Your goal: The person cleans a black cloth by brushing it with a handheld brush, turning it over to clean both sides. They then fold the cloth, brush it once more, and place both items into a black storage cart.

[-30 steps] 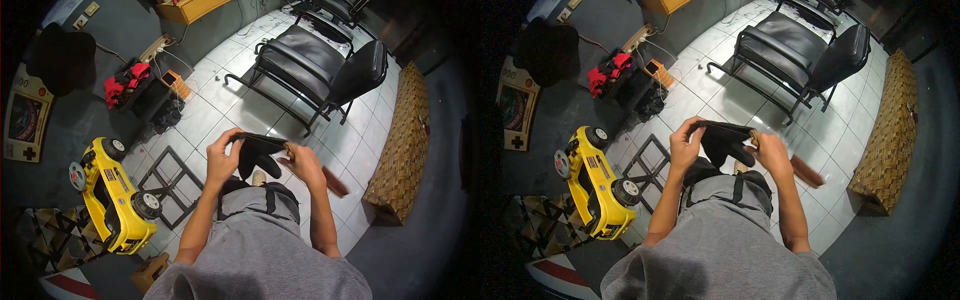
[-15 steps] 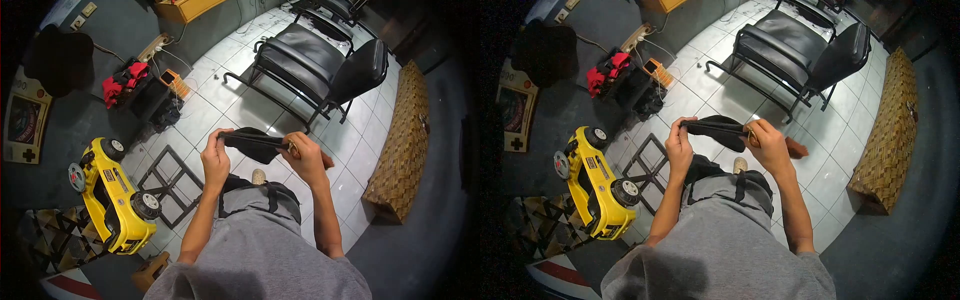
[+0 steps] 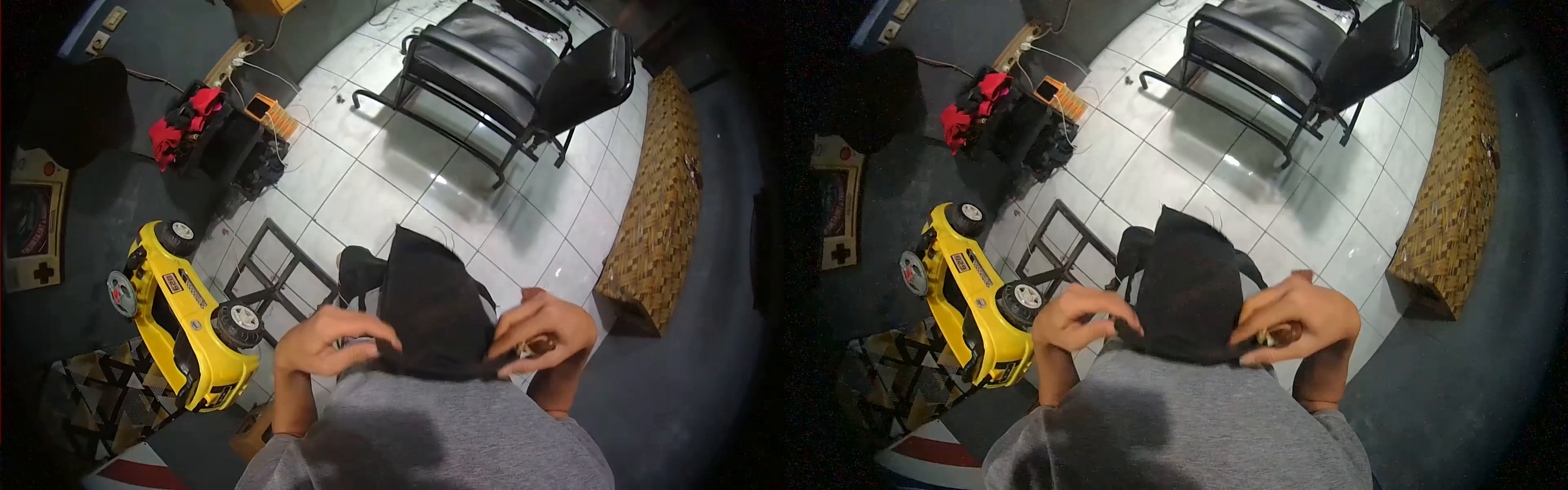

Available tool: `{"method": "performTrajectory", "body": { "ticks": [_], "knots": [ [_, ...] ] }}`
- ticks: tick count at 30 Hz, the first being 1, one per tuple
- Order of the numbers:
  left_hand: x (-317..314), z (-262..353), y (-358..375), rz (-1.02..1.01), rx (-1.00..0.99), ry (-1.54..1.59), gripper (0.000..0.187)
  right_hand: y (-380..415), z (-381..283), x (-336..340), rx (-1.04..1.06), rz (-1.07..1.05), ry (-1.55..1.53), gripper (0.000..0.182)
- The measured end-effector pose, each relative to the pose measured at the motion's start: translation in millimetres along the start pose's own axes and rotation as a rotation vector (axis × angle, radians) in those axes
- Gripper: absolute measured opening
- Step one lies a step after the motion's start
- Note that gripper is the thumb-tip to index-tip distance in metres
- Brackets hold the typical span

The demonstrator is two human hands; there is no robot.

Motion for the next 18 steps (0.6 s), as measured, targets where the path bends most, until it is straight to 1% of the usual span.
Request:
{"method": "performTrajectory", "body": {
  "ticks": [1,2,3,4,5,7,8,9,10,11,12,13,14,15,16,17,18],
  "knots": [
    [-5.0,-2.1,2.9,-0.146,-0.028,0.121,0.015,0.2,-0.9,-4.2,0.007,-0.104,-0.06,0.025],
    [-8.7,-4.1,4.8,-0.29,-0.057,0.242,0.02,1.4,3.5,-5.6,0.001,-0.1,-0.07,0.025],
    [-9.4,-8.1,5.0,-0.293,-0.051,0.251,0.02,2.0,12.1,-6.7,-0.021,-0.109,-0.193,0.023],
    [-9.5,-13.0,4.1,-0.343,-0.046,0.292,0.021,2.7,21.6,-9.1,-0.042,-0.118,-0.314,0.021],
    [-9.1,-16.0,2.8,-0.392,-0.042,0.331,0.022,3.2,32.6,-13.5,-0.044,-0.117,-0.319,0.021],
    [-5.2,-20.2,1.8,-0.393,-0.067,0.367,0.021,6.2,62.4,-19.9,-0.342,0.46,-0.314,0.021],
    [-2.8,-25.5,2.3,-0.441,-0.087,0.393,0.027,8.1,75.4,-25.0,-0.347,0.459,-0.317,0.021],
    [-2.2,-28.3,3.0,-0.487,-0.108,0.418,0.033,10.3,87.5,-29.4,-0.337,0.41,-0.279,0.028],
    [-2.2,-28.0,3.2,-0.482,-0.109,0.419,0.033,10.7,93.3,-30.8,-0.325,0.358,-0.24,0.035],
    [-1.5,-27.8,3.7,-0.406,0.034,0.463,0.041,8.0,91.4,-31.4,-0.323,0.352,-0.242,0.035],
    [-1.0,-28.3,4.6,-0.33,0.178,0.505,0.05,3.8,87.3,-34.5,-0.345,0.217,-0.155,0.042],
    [-1.3,-30.6,5.6,-0.329,0.184,0.507,0.05,2.1,85.4,-38.2,-0.366,0.084,-0.07,0.05],
    [-0.9,-36.8,5.2,-0.299,0.154,0.167,0.056,4.6,90.6,-40.2,-0.343,0.086,-0.063,0.057],
    [-0.9,-44.5,4.5,-0.266,0.118,-0.173,0.062,8.3,90.5,-38.6,-0.345,0.089,-0.066,0.057],
    [-8.4,-54.7,11.8,-0.174,0.195,-0.238,0.058,11.6,89.1,-37.1,-0.419,0.082,-0.126,0.055],
    [-11.6,-58.5,11.1,-0.177,0.199,-0.237,0.058,13.3,89.2,-36.8,-0.492,0.075,-0.185,0.052],
    [-13.8,-60.9,9.2,-0.154,0.234,-0.24,0.055,12.5,89.9,-38.2,-0.49,0.075,-0.189,0.052]
  ]
}}
Point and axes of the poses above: each hand's wrist, its own y-axis away from the middle knuckle, its own x-axis out of the back of the hand, z = x × y, the point moved 1 cm from there along -y, towards the middle knuckle, and after that the axes turned 4 degrees about y, right-handed, at the moved point
